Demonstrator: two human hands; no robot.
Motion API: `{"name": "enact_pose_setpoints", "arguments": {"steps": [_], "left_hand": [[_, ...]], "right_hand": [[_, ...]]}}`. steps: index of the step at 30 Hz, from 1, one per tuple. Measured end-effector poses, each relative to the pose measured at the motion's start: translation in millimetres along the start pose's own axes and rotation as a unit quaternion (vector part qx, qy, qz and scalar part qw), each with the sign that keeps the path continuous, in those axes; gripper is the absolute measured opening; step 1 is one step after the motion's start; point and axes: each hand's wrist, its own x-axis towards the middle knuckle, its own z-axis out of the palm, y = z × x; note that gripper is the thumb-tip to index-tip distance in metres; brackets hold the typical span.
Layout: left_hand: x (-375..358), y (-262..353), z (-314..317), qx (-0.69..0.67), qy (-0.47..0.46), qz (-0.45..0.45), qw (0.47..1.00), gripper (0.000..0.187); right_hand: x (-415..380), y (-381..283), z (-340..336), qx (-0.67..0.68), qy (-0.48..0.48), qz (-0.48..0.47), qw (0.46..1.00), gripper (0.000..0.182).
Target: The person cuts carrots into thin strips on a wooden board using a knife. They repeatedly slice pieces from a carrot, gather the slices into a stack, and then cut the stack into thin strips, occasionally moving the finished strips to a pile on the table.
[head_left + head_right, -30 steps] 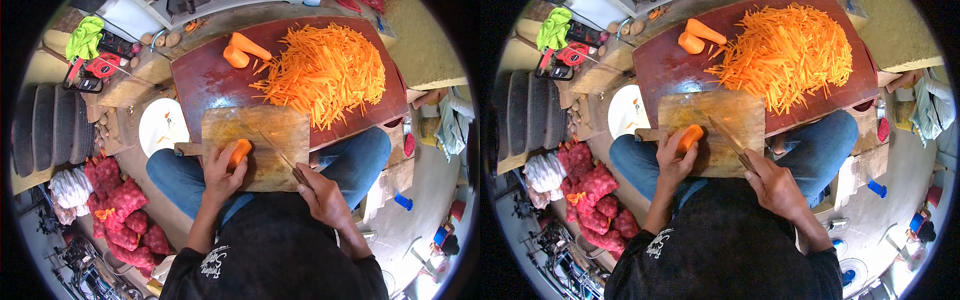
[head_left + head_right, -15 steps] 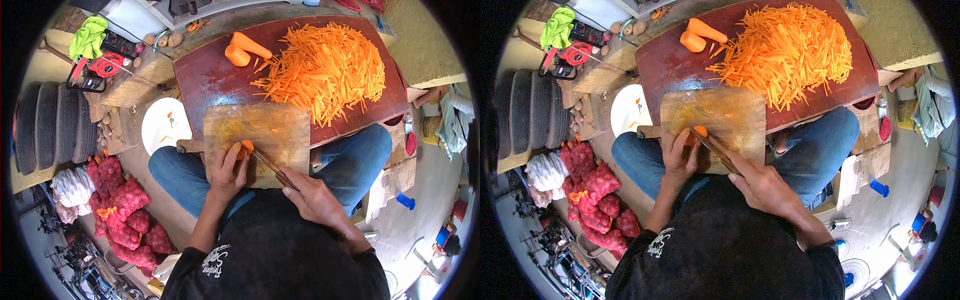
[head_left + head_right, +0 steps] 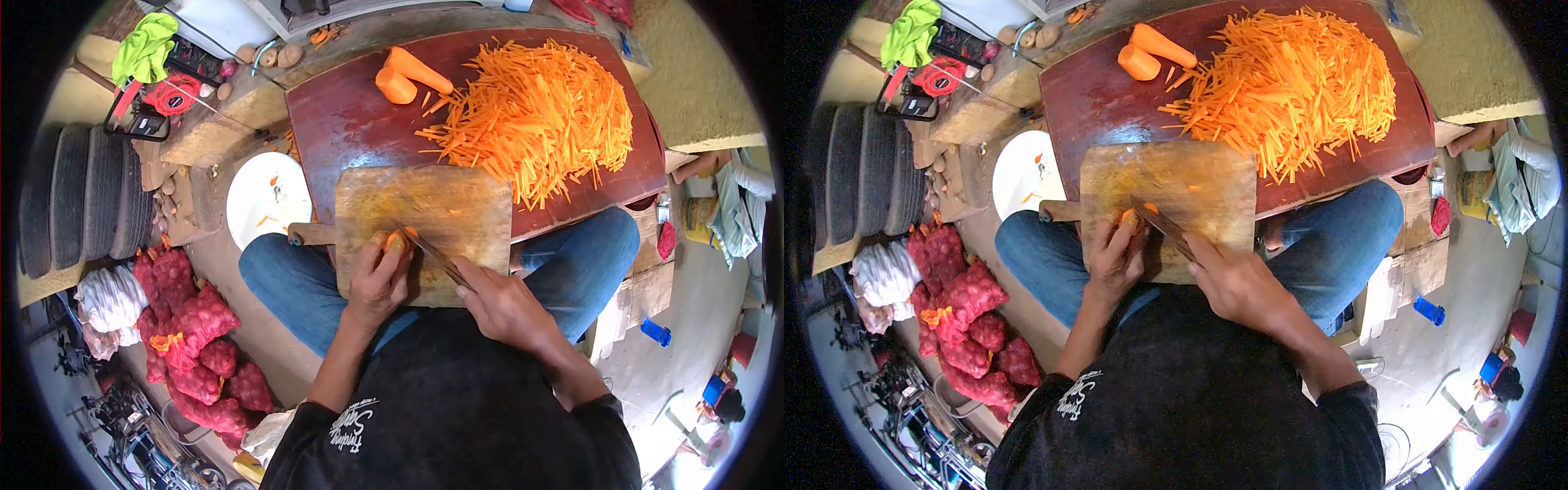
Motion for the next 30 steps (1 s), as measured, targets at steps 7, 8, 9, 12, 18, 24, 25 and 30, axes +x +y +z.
{"name": "enact_pose_setpoints", "arguments": {"steps": [7, 8, 9, 12, 18, 24, 25, 30], "left_hand": [[6, 8, 1, -0.010, 0.025, -0.012, 1.000, 0.045], [7, 10, 0, -0.006, 0.028, -0.010, 1.000, 0.045], [6, 11, -2, -0.002, 0.030, -0.009, 1.000, 0.045], [2, 10, -2, 0.017, 0.027, -0.012, 0.999, 0.045], [1, 7, 0, 0.015, 0.022, -0.019, 0.999, 0.042], [5, 8, -1, 0.015, 0.032, -0.006, 0.999, 0.041], [5, 8, -1, 0.019, 0.030, -0.003, 0.999, 0.041], [1, 6, 0, 0.018, 0.031, -0.002, 0.999, 0.040]], "right_hand": [[27, -6, 4, 0.015, 0.026, -0.041, 0.999, 0.050], [25, -9, 1, 0.021, 0.022, -0.033, 0.999, 0.050], [19, -15, -6, 0.027, 0.017, -0.024, 0.999, 0.050], [3, -30, -25, 0.049, -0.013, 0.011, 0.999, 0.050], [-17, -34, -32, 0.064, -0.012, 0.032, 0.997, 0.050], [-2, -28, -24, 0.061, 0.011, -0.027, 0.998, 0.050], [4, -27, -21, 0.054, 0.023, -0.048, 0.997, 0.050], [33, 0, 11, 0.007, 0.016, -0.060, 0.998, 0.046]]}}
